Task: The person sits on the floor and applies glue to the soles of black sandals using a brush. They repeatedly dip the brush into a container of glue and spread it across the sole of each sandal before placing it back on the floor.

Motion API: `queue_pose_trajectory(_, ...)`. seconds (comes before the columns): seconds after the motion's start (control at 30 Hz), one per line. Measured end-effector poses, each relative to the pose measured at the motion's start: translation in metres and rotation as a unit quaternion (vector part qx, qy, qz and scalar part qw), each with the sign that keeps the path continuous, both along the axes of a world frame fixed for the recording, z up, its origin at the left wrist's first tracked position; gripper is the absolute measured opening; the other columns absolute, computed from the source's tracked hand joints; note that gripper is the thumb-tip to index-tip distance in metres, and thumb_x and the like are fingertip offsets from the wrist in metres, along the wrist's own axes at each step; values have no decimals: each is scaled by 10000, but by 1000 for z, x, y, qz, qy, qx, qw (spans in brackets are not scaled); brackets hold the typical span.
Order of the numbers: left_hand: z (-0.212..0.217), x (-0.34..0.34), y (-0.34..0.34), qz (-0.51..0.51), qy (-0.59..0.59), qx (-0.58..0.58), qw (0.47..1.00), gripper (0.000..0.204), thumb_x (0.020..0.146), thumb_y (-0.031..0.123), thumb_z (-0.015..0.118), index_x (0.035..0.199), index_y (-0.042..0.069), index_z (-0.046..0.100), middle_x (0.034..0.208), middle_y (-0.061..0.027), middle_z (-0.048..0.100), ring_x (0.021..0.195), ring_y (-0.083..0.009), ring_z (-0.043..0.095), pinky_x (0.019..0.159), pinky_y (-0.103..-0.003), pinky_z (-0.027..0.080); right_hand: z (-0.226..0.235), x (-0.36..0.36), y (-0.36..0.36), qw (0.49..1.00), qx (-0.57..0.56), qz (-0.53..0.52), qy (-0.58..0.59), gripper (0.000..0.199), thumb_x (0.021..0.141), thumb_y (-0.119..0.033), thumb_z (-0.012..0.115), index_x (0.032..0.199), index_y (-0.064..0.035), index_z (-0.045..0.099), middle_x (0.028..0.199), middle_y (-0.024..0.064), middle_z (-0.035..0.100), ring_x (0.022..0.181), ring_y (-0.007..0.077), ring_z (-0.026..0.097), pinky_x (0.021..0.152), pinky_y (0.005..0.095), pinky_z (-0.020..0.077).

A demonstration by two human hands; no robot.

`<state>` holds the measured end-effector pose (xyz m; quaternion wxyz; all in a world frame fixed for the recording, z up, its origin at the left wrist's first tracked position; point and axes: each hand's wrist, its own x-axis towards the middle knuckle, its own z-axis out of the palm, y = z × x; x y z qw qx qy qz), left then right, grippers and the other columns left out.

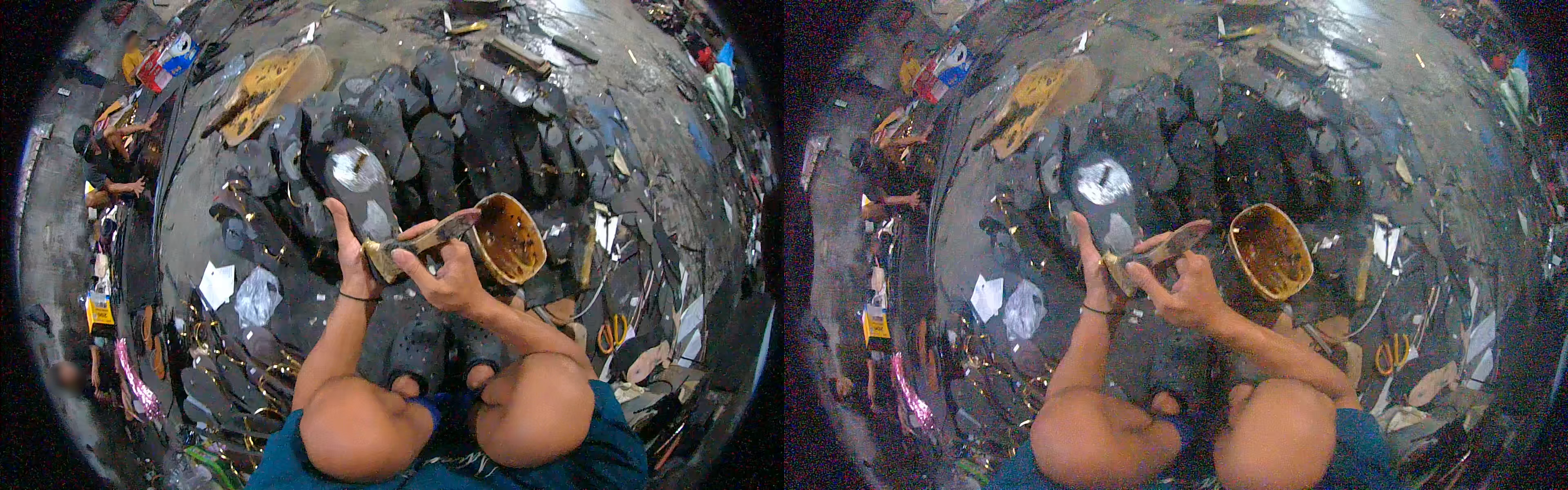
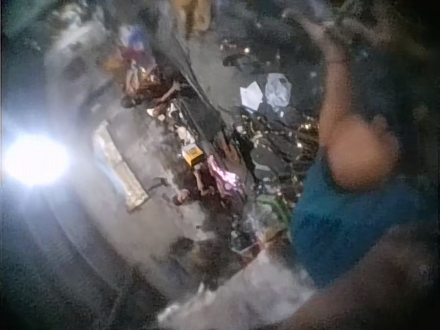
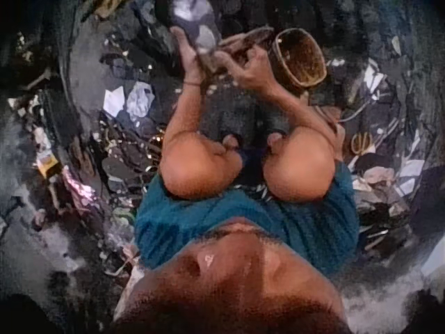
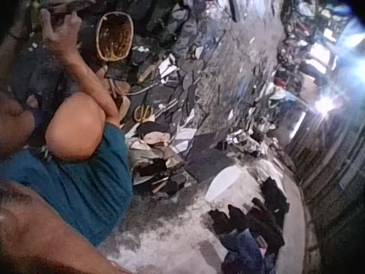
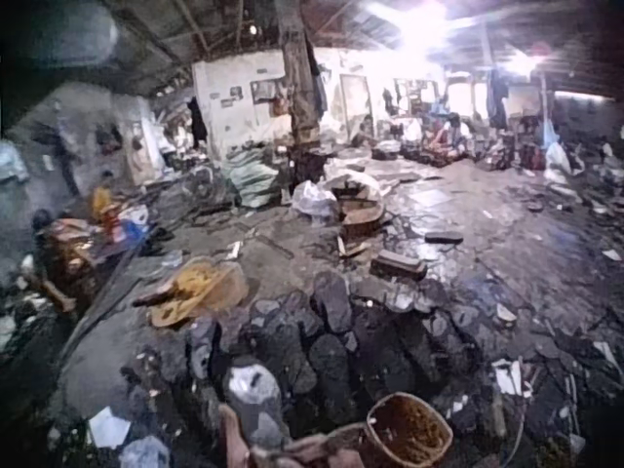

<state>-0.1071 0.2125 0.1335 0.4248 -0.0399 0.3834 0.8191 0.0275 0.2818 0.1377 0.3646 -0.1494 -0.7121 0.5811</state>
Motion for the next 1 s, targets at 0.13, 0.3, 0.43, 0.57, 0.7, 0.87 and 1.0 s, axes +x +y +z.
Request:
queue_pose_trajectory(0.13, 2, -3, -12, -21, 12, 61, 998, 655, 855, 691, 520, 1111, 95, 612, 944, -41, 664, 811, -173, 645, 692, -338, 556, -26, 3, 47, 987, 8, -67, -148, 212, 843, -198, 710, 946, -20, 655, 851, 123, 705, 782, 235, 689, 723, 345, 532)
queue_pose_trajectory(0.3, -21, -1, -23, -94, -55, 44, 993, 785, 839, 726, 509, 1103, -8, 595, 990, -88, 658, 828, -201, 639, 714, -321, 544, 12, -8, 1, 998, -3, 63, -28, 207, 853, -161, 720, 964, -7, 638, 850, 64, 676, 834, 124, 634, 779, 312, 506)
queue_pose_trajectory(0.43, -34, -13, -25, -11, 99, -17, 995, 755, 838, 725, 511, 1146, 41, 599, 1027, -110, 672, 870, -218, 662, 760, -338, 559, 0, 11, 38, 980, -136, 108, -100, 231, 857, -225, 738, 935, -25, 653, 822, 31, 653, 750, 100, 600, 682, 295, 495)
queue_pose_trajectory(0.57, -8, -4, -24, -13, 22, 100, 995, 658, 915, 634, 471, 1276, 87, 536, 1136, -99, 652, 974, -265, 647, 853, -398, 549, -34, 39, 42, 930, -201, 208, -228, 341, 867, -348, 730, 958, -28, 658, 859, 27, 648, 800, 108, 590, 735, 289, 490)
queue_pose_trajectory(0.7, -4, 36, -12, -72, 117, -64, 988, 546, 956, 455, 547, 1315, 46, 513, 1212, -116, 619, 1065, -260, 611, 944, -377, 485, -53, 61, 34, 918, -323, 73, -216, 456, 843, -263, 767, 1140, -4, 537, 930, 24, 616, 858, 111, 588, 782, 285, 493)
queue_pose_trajectory(0.87, -42, 27, -158, -131, 626, -423, 642, 512, 876, 89, 627, 1359, 23, 470, 1298, -189, 560, 1244, -327, 504, 1045, -427, 397, -64, 134, 165, 924, -252, -273, -89, 394, 844, -361, 739, 1047, -29, 677, 929, 39, 673, 822, 119, 597, 749, 308, 482)
queue_pose_trajectory(1.0, -76, 54, -287, -92, 597, -634, 483, 502, 850, 93, 623, 1334, 43, 495, 1277, -182, 565, 1271, -368, 468, 1062, -471, 367, -91, 201, 291, 880, -225, -409, -91, 348, 864, -309, 709, 1022, -6, 642, 978, 41, 634, 821, 157, 596, 751, 321, 485)
